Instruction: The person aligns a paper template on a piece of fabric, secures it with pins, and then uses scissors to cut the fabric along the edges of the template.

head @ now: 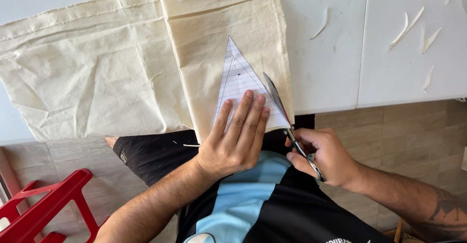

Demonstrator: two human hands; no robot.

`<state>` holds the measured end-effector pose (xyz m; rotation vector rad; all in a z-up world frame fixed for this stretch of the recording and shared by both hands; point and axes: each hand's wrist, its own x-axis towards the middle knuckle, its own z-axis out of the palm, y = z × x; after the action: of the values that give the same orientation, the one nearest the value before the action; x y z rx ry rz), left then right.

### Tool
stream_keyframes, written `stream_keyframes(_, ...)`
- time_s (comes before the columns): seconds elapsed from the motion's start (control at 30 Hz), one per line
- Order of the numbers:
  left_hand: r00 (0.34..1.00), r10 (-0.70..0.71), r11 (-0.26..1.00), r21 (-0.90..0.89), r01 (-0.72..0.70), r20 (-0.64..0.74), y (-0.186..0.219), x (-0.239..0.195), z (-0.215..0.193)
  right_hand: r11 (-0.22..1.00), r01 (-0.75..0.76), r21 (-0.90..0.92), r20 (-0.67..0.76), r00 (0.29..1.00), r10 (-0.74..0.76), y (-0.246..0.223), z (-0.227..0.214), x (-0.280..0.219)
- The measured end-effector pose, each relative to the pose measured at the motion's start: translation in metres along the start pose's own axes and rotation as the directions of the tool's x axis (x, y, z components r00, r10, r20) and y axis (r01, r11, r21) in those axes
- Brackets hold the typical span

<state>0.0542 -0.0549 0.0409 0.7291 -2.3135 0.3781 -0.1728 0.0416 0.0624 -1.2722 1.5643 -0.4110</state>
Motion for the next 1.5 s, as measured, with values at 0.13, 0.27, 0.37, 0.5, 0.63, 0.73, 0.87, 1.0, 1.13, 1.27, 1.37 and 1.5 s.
stream_keyframes(0.13,0.995,0.006,0.999,-0.033,-0.009,-0.103,0.007,-0.007,0.012,0.988,0.148,0.041,0.004,0.989,-0.148,-0.003,-0.009,0.016)
stream_keyframes(0.27,0.987,-0.028,0.999,-0.044,0.021,-0.157,0.011,-0.012,0.018,0.950,0.287,0.122,-0.010,0.958,-0.288,-0.003,-0.013,0.031)
stream_keyframes(0.37,0.985,-0.038,0.998,-0.058,0.029,-0.167,0.011,-0.011,0.018,0.947,0.308,0.090,-0.036,0.952,-0.306,-0.015,-0.010,0.030)
stream_keyframes(0.5,0.983,-0.047,0.997,-0.070,0.035,-0.175,0.010,-0.012,0.019,0.947,0.319,0.035,-0.084,0.945,-0.316,-0.003,-0.001,0.028)
stream_keyframes(0.63,0.983,-0.031,0.998,-0.060,0.020,-0.179,0.009,-0.012,0.020,0.945,0.328,0.002,-0.141,0.935,-0.325,0.008,0.003,0.022)
stream_keyframes(0.73,0.983,-0.027,0.998,-0.062,0.016,-0.181,0.008,-0.011,0.020,0.946,0.326,-0.002,-0.155,0.934,-0.322,0.014,0.003,0.019)
stream_keyframes(0.87,0.981,-0.024,0.998,-0.059,0.013,-0.191,0.008,-0.012,0.021,0.945,0.326,-0.037,-0.160,0.931,-0.328,0.019,0.002,0.019)
stream_keyframes(1.0,0.981,-0.026,0.998,-0.065,0.014,-0.193,0.007,-0.007,0.018,0.952,0.307,-0.004,-0.116,0.945,-0.305,0.001,-0.006,0.024)
stream_keyframes(1.13,0.983,-0.042,0.995,-0.101,0.024,-0.181,0.004,-0.006,0.013,0.957,0.291,-0.007,-0.068,0.954,-0.291,-0.017,-0.009,0.041)
stream_keyframes(1.27,0.983,-0.046,0.993,-0.112,0.026,-0.175,0.005,-0.006,0.014,0.963,0.267,-0.020,-0.096,0.959,-0.268,-0.017,-0.007,0.038)
stream_keyframes(1.37,0.985,-0.037,0.994,-0.110,0.019,-0.170,0.005,-0.007,0.015,0.965,0.256,-0.061,-0.117,0.958,-0.262,0.005,-0.007,0.028)
stream_keyframes(1.5,0.985,-0.042,0.994,-0.109,0.024,-0.165,0.005,-0.009,0.014,0.951,0.297,-0.091,-0.139,0.941,-0.307,0.017,-0.003,0.025)
